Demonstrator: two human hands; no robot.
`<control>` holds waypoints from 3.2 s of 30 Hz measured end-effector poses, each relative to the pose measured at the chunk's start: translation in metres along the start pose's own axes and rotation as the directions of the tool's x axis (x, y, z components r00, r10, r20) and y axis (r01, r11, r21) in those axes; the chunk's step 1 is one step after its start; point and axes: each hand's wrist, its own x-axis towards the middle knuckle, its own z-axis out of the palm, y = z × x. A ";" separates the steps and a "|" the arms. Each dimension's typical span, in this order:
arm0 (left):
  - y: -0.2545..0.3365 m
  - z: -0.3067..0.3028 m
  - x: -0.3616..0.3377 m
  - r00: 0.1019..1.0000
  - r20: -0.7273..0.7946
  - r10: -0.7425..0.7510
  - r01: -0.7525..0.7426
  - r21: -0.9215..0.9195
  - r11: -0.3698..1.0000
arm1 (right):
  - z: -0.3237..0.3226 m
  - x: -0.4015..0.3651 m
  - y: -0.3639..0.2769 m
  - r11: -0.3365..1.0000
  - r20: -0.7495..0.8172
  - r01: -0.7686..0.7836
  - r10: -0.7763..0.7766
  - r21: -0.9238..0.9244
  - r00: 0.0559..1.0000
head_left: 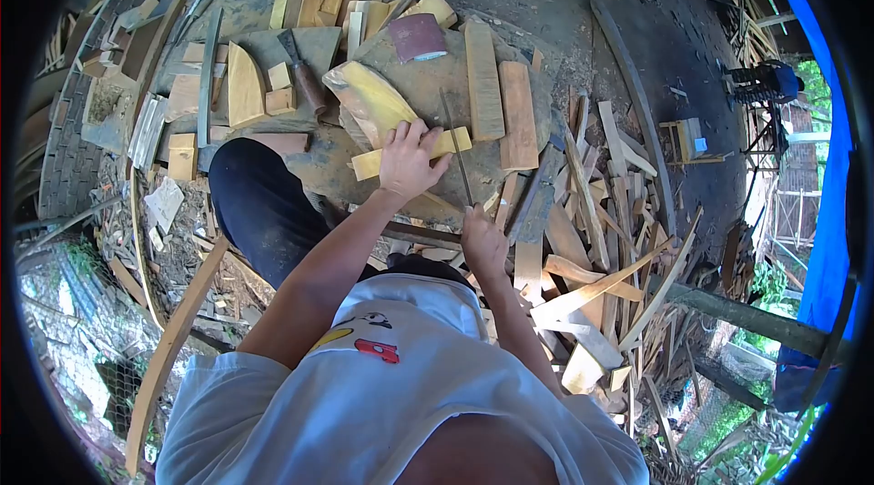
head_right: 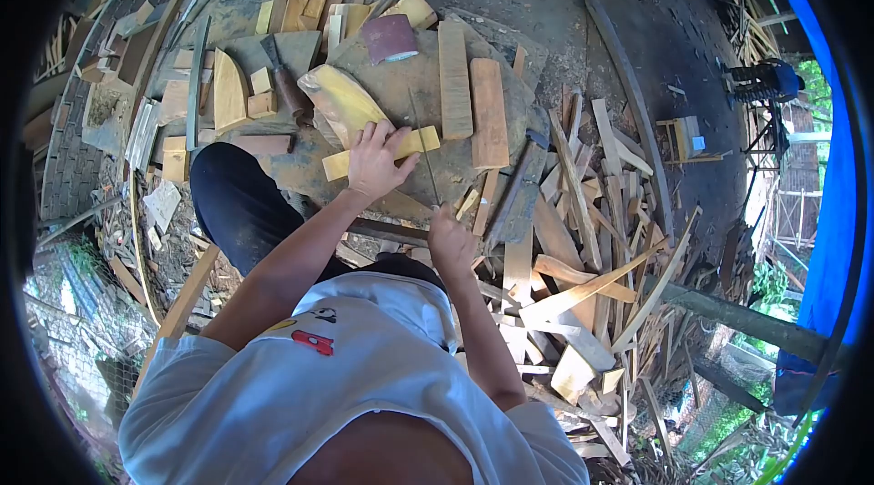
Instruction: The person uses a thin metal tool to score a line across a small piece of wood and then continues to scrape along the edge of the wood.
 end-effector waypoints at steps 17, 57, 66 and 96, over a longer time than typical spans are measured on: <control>0.001 -0.001 0.001 0.999 -0.027 0.031 -0.031 -0.001 1.000 | -0.004 0.011 -0.007 1.000 0.009 -0.018 0.018 -0.004 1.000; 0.000 -0.002 0.001 0.998 -0.034 0.056 -0.056 0.020 0.998 | -0.002 0.003 0.001 0.994 0.079 -0.043 0.035 0.101 0.996; -0.001 -0.002 0.000 0.998 -0.014 0.058 -0.057 0.021 0.998 | 0.018 0.065 -0.019 0.991 -0.076 -0.008 0.018 0.135 0.997; 0.001 -0.003 -0.001 0.995 -0.017 0.101 -0.100 0.050 0.994 | 0.021 0.054 -0.017 0.984 -0.092 -0.003 0.020 0.179 0.996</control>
